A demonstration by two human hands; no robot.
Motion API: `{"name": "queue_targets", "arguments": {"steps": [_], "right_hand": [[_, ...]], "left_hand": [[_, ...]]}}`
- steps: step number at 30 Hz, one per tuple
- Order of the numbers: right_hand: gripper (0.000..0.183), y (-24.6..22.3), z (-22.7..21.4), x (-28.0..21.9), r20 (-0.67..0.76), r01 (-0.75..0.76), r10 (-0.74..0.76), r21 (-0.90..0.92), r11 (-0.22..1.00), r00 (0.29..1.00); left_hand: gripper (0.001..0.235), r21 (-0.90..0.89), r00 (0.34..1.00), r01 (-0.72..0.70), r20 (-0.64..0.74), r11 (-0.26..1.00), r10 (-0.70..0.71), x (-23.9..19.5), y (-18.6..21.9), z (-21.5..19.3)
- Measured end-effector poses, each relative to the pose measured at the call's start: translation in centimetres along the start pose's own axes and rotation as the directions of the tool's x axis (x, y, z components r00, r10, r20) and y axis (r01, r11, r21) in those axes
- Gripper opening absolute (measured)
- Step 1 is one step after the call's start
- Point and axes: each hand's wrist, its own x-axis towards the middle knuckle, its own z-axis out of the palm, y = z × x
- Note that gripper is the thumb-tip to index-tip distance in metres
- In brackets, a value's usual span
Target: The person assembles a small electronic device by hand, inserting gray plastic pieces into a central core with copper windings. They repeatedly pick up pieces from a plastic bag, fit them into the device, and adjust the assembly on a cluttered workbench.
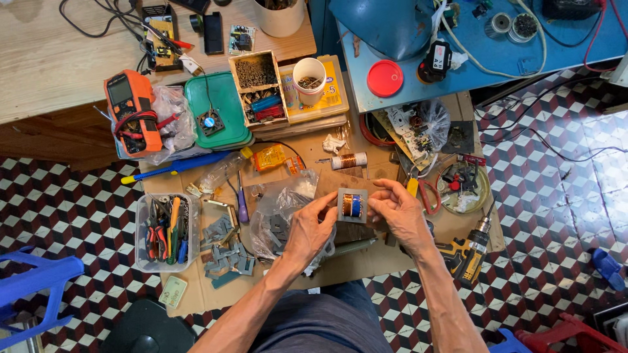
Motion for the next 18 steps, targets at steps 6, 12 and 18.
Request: {"name": "queue_targets", "arguments": {"steps": [6,12,18], "right_hand": [[0.052,-0.6,2.6,-3.7,-0.158,0.056,-0.076,-0.127,0.990,0.984],[0.061,-0.2,6.2,-6.2,-0.213,0.127,-0.203,-0.324,0.938,0.956],[0.057,0.7,4.7,-6.2,-0.308,0.129,-0.211,-0.264,0.956,0.928]], "left_hand": [[0.050,0.075,0.984,-0.175,0.037,0.982,0.173,-1.3,0.3,0.2],[0.066,-0.117,0.991,-0.098,0.077,0.988,0.108,-2.8,0.3,1.7],[0.072,-0.117,0.990,-0.122,0.061,0.986,0.130,-2.6,-0.5,1.9]]}}
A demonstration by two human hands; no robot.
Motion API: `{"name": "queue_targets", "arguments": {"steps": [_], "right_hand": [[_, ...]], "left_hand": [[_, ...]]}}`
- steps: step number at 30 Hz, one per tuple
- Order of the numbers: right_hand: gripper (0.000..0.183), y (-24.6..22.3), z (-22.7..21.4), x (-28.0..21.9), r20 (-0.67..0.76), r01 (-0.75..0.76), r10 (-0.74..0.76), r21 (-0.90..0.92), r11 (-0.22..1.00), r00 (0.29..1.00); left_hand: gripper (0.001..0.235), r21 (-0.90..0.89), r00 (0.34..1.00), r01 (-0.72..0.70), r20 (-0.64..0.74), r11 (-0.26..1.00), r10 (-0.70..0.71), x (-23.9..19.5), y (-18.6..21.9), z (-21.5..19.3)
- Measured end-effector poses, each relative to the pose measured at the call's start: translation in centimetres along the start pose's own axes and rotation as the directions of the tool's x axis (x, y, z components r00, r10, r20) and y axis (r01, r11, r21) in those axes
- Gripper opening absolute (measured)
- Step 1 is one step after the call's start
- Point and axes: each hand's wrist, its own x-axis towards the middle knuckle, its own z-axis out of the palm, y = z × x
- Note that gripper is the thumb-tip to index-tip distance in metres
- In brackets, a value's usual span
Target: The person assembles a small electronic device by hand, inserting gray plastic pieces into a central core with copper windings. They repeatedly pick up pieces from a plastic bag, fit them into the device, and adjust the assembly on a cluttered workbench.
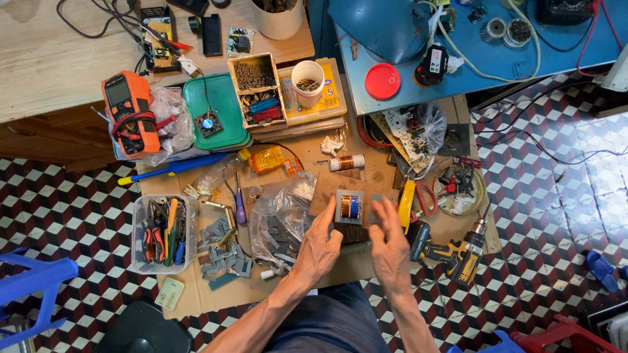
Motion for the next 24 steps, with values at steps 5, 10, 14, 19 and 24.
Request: {"name": "queue_targets", "arguments": {"steps": [5,10,14,19,24], "right_hand": [[0.069,3.2,-0.7,3.2,-0.258,-0.103,0.055,-0.177,0.979,0.965],[0.058,6.5,0.3,3.8,-0.177,-0.125,0.143,0.111,0.986,0.974],[0.039,6.7,-0.9,2.6,-0.347,-0.191,0.201,0.063,0.980,0.916],[0.028,3.5,-3.6,-0.9,-0.196,-0.205,0.274,0.312,0.928,0.942],[0.028,0.6,-2.4,-5.2,0.091,-0.254,0.238,0.358,0.899,0.967]], "left_hand": [[0.073,-0.081,0.978,0.178,-0.094,0.981,-0.185,0.2,-2.0,-0.7],[0.066,-0.012,0.966,0.191,-0.176,0.981,-0.191,-0.3,-3.1,-1.6],[0.058,-0.130,0.925,0.330,-0.154,0.935,-0.348,-2.3,-1.4,-1.5],[0.039,-0.166,0.987,0.108,-0.100,0.980,-0.126,-3.8,1.3,-0.5],[0.040,-0.504,0.912,0.395,0.319,0.768,-0.259,-4.2,0.9,1.0]]}}
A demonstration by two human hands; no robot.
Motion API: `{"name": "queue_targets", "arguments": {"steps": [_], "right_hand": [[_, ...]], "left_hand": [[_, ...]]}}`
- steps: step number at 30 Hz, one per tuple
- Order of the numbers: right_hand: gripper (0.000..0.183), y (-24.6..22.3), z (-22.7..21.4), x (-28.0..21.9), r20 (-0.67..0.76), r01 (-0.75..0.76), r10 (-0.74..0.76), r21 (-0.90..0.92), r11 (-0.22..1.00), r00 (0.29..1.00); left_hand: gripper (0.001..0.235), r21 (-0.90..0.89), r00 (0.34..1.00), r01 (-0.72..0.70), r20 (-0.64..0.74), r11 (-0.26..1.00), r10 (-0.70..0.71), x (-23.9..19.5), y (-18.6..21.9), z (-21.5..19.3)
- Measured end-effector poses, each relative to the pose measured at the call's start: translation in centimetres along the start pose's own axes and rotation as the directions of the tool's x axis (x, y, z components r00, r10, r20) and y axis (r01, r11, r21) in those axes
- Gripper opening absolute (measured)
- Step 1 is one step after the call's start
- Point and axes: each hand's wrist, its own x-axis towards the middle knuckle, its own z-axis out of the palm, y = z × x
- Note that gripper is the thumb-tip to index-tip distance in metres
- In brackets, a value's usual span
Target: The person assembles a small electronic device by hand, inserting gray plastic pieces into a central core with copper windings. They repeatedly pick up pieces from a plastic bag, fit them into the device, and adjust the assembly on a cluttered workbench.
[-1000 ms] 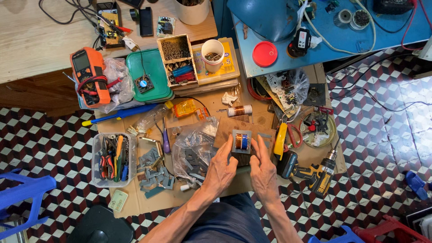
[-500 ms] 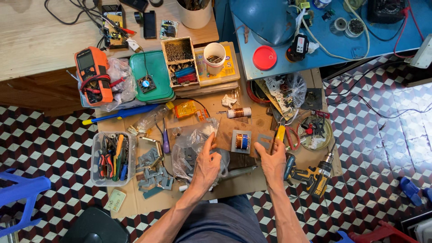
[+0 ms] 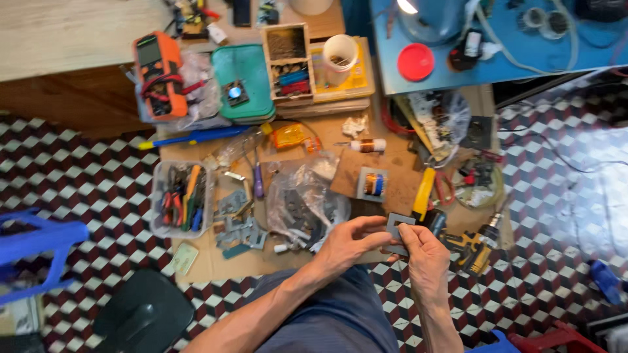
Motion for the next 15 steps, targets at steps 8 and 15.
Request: {"name": "queue_targets", "arguments": {"steps": [8,15], "right_hand": [[0.036,7.5,8.1,0.3,0.317,-0.164,0.214,-0.177,0.970,0.924],[0.033,13.8,16.4,6.9,0.617,0.650,-0.291,-0.500,0.572,0.731]], "left_hand": [[0.032,-0.252,0.849,0.075,-0.491,0.965,-0.194,-4.2,-6.4,-8.8],[0.037,-0.359,0.696,-0.099,-0.692,0.928,-0.193,-9.3,-7.5,-14.9]]}}
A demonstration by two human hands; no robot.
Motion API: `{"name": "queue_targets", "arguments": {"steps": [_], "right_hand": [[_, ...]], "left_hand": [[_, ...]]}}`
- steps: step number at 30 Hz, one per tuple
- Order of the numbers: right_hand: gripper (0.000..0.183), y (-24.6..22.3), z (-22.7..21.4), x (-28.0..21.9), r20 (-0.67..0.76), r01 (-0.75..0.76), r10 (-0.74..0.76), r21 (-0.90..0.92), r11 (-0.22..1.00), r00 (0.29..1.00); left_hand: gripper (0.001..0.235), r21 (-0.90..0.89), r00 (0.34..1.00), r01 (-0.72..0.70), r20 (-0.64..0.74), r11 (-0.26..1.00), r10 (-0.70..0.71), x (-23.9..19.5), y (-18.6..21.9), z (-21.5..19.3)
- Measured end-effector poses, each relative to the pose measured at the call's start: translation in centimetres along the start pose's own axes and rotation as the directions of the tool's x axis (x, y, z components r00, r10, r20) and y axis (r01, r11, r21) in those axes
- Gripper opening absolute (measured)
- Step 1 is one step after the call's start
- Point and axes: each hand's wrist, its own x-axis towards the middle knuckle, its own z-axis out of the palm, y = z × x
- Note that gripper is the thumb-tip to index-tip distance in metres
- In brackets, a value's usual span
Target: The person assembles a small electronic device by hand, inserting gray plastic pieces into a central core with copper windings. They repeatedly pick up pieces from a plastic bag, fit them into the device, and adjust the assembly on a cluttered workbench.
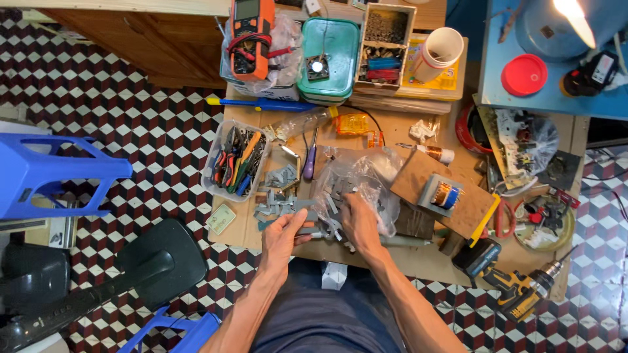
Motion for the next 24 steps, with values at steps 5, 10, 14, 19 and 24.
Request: {"name": "queue_targets", "arguments": {"steps": [5,10,14,19,24], "right_hand": [[0.063,4.3,2.0,5.7,0.307,0.340,-0.224,-0.403,0.850,0.925],[0.057,6.6,1.9,7.4,0.431,0.459,-0.286,-0.380,0.803,0.856],[0.048,5.9,0.2,9.0,0.439,0.469,-0.297,-0.360,0.806,0.848],[0.029,3.6,-2.5,8.5,0.418,0.485,-0.345,-0.296,0.823,0.841],[0.015,-0.4,-3.8,6.6,0.230,0.419,-0.359,-0.328,0.846,0.905]], "left_hand": [[0.036,-0.138,0.998,0.059,-0.030,0.989,-0.063,-2.5,-0.4,-0.8],[0.034,-0.201,0.999,0.026,-0.024,0.979,-0.031,-3.8,-0.9,-1.9],[0.036,-0.190,0.999,0.019,-0.027,0.982,-0.024,-3.6,-0.4,-3.1],[0.038,-0.163,1.000,-0.005,-0.020,0.987,0.001,-2.5,-0.2,-3.6],[0.035,-0.133,1.000,-0.001,-0.014,0.991,-0.001,-0.8,0.5,-2.8]]}}
